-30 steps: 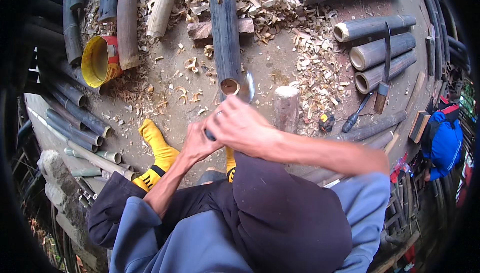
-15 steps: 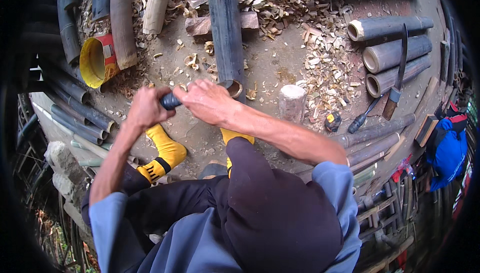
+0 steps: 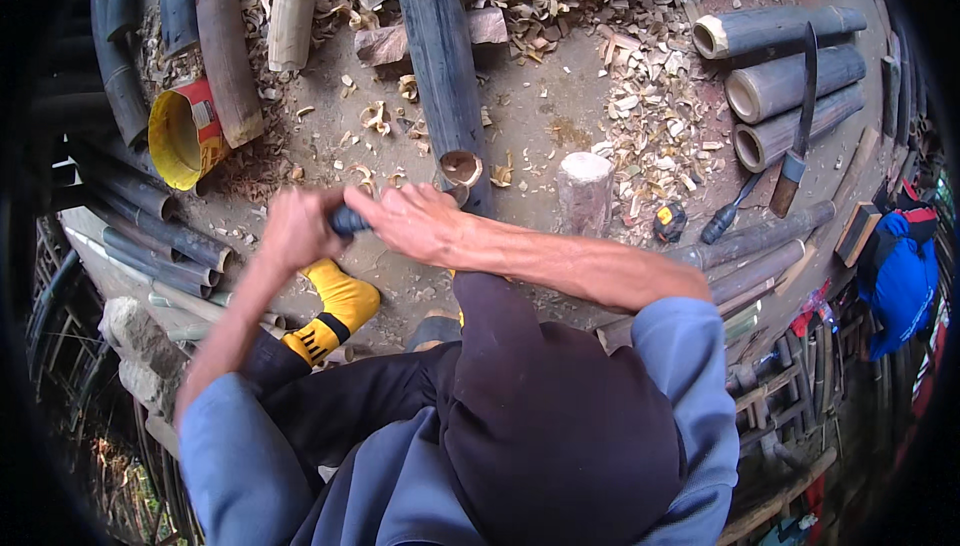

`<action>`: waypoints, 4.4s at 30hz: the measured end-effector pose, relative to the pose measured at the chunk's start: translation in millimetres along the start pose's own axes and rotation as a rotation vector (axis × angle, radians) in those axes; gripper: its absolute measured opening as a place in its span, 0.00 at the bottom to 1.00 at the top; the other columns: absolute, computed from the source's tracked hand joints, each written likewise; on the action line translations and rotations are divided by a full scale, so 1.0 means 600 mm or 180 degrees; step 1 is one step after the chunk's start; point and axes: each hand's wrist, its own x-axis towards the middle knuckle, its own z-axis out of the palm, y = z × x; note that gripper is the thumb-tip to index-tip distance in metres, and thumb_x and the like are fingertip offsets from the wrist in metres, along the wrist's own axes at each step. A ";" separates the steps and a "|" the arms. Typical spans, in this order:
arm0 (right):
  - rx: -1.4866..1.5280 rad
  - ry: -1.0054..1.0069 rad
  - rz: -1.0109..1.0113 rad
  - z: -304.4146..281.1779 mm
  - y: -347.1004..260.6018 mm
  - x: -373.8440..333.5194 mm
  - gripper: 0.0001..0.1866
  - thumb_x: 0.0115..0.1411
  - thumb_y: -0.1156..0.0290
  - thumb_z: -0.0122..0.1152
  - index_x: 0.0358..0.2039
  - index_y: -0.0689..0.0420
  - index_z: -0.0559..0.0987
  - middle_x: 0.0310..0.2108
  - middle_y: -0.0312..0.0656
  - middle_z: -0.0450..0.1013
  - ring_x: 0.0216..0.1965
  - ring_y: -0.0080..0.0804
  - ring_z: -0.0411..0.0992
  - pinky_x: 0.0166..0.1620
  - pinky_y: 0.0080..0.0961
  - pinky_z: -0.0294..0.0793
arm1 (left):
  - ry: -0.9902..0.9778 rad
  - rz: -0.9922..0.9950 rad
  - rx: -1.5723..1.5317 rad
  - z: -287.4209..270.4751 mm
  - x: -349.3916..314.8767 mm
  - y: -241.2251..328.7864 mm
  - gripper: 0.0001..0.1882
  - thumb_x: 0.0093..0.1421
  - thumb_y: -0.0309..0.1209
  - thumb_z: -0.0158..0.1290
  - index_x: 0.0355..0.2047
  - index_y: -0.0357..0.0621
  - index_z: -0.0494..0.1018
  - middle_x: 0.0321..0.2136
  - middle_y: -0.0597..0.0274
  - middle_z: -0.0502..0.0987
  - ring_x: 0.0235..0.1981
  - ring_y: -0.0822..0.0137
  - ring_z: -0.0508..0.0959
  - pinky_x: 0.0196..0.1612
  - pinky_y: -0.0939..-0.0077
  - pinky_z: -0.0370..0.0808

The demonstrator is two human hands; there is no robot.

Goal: The person uses a wooden mallet and a small blade to carve a hole in a bamboo pole, then cleans the edges of the hole with a tool and inserts a smaller bamboo cylinder into the opening.

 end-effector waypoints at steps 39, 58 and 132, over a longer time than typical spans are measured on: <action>-0.2140 -0.2155 -0.1544 -0.002 0.044 -0.037 0.05 0.51 0.69 0.55 0.25 0.52 0.78 0.20 0.39 0.76 0.26 0.35 0.78 0.24 0.32 0.75 | 0.1543 -0.1641 -0.2842 0.237 -0.077 0.218 0.17 0.41 0.29 0.61 0.31 0.34 0.73 0.19 0.46 0.76 0.21 0.62 0.79 0.27 0.66 0.73; 0.0125 0.2376 -0.0147 -0.021 0.030 0.000 0.15 0.49 0.78 0.53 0.39 0.61 0.66 0.22 0.52 0.72 0.26 0.49 0.75 0.28 0.42 0.75 | -0.0064 0.1077 0.1690 -0.164 0.130 0.081 0.03 0.39 0.28 0.57 0.17 0.47 0.74 0.17 0.60 0.77 0.18 0.62 0.78 0.21 0.67 0.74; -0.0486 0.0023 -0.0278 -0.001 0.014 0.005 0.17 0.51 0.78 0.52 0.43 0.58 0.64 0.25 0.56 0.72 0.27 0.54 0.75 0.27 0.46 0.74 | -0.1092 -0.0144 -0.0059 -0.007 0.049 -0.025 0.17 0.36 0.32 0.60 0.29 0.40 0.76 0.20 0.53 0.78 0.21 0.58 0.78 0.34 0.65 0.78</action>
